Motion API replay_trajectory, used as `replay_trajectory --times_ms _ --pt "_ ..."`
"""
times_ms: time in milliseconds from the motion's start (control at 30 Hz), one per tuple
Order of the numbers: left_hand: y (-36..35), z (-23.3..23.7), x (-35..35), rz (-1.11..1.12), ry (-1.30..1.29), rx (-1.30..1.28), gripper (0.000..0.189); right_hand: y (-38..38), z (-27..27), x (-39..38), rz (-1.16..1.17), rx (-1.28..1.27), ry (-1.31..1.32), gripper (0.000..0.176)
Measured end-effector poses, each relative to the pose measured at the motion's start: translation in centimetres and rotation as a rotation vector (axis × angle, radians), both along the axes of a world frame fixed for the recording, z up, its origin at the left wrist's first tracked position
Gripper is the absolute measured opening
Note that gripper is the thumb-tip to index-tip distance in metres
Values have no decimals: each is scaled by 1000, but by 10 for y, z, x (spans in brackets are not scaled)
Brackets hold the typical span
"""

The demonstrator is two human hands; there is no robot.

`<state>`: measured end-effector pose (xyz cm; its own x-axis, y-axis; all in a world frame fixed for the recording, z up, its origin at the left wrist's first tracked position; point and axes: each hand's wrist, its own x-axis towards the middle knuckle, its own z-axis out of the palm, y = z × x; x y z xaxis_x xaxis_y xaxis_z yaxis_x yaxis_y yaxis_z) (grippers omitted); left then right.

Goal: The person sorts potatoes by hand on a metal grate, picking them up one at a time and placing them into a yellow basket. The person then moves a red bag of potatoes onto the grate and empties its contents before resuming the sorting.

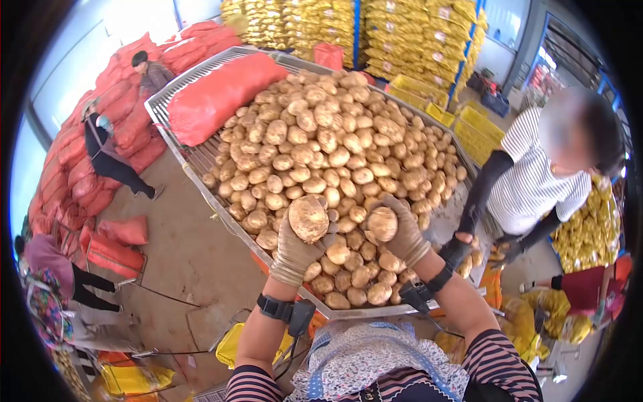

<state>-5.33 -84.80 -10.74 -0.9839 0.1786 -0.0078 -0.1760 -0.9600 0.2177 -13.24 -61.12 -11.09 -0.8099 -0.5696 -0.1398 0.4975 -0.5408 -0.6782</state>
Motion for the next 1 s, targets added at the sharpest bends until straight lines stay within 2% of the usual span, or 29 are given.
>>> replay_trajectory --times_ms 33,100,133,167,233,267,300,333,367,400,433,467,500,533,567,600,633,667,700,733,767,800,833,867,900,933,967,1000 --pt "7 3 7 16 -91 43 50 -14 17 21 -69 134 129 28" --pt "10 -5 12 29 -234 72 60 -21 10 35 17 247 328 34" --pt "11 -12 14 36 -238 46 65 -30 27 52 3 380 539 40" --pt "17 -8 18 33 -252 45 65 -34 39 62 99 679 588 44" --pt "35 14 33 268 -233 -340 66 -51 57 75 177 1108 838 43" --pt "41 23 43 310 -181 -459 65 -53 42 72 184 1103 828 43" --pt "37 15 48 312 -198 -461 65 -57 15 66 167 887 731 43" --pt "29 1 52 246 -200 -386 64 -61 -2 66 155 673 629 43" --pt "20 -17 58 187 -202 -309 63 -65 -5 72 180 668 618 43" --pt "10 -49 66 230 -187 -221 57 -70 -5 80 131 591 455 42" --pt "10 -57 82 253 -210 -216 57 -75 -7 88 85 519 295 40" --pt "15 -65 97 321 -187 -322 56 -84 -21 99 -3 394 48 35" --pt "20 -73 111 372 -160 -428 55 -91 -31 111 7 403 38 35" --pt "24 -81 126 362 -169 -418 55 -96 -38 122 -7 775 801 31" --pt "26 -89 144 522 -187 -857 55 -101 -46 134 -11 1113 1584 26" --pt "24 -97 164 674 -190 -1298 55 -107 -61 154 151 956 1219 18" --pt "21 -106 186 822 -176 -1740 56 -111 -73 168 282 783 855 19" --pt "16 -115 206 971 -147 -2182 57 -109 -76 170 273 804 849 19" --pt "8 -137 231 873 -224 -1921 62 -107 -78 171 242 759 981 20" --pt "1 -161 253 761 -348 -1202 66 -105 -81 170 211 712 1113 21" --pt "-7 -180 272 729 -424 -603 71 -96 -82 156 208 730 1114 21" --pt "-16 -198 290 729 -449 -406 76 -82 -83 129 178 897 1401 22" --pt "-28 -224 312 735 -468 -312 81 -67 -88 105 146 1056 1691 24" --pt "-32 -227 320 742 -466 -298 81 -52 -121 82 23 1131 1521 23" --pt "-36 -224 328 758 -638 23 81 -40 -147 60 -93 1188 1347 23" --pt "-43 -225 340 759 -799 347 81 -33 -127 50 -127 1226 1309 23" --pt "-57 -255 359 776 -799 354 81 -30 -104 42 -160 1260 1266 24" --pt "-73 -305 377 824 -954 421 78 -30 -101 33 -49 1312 1228 28"
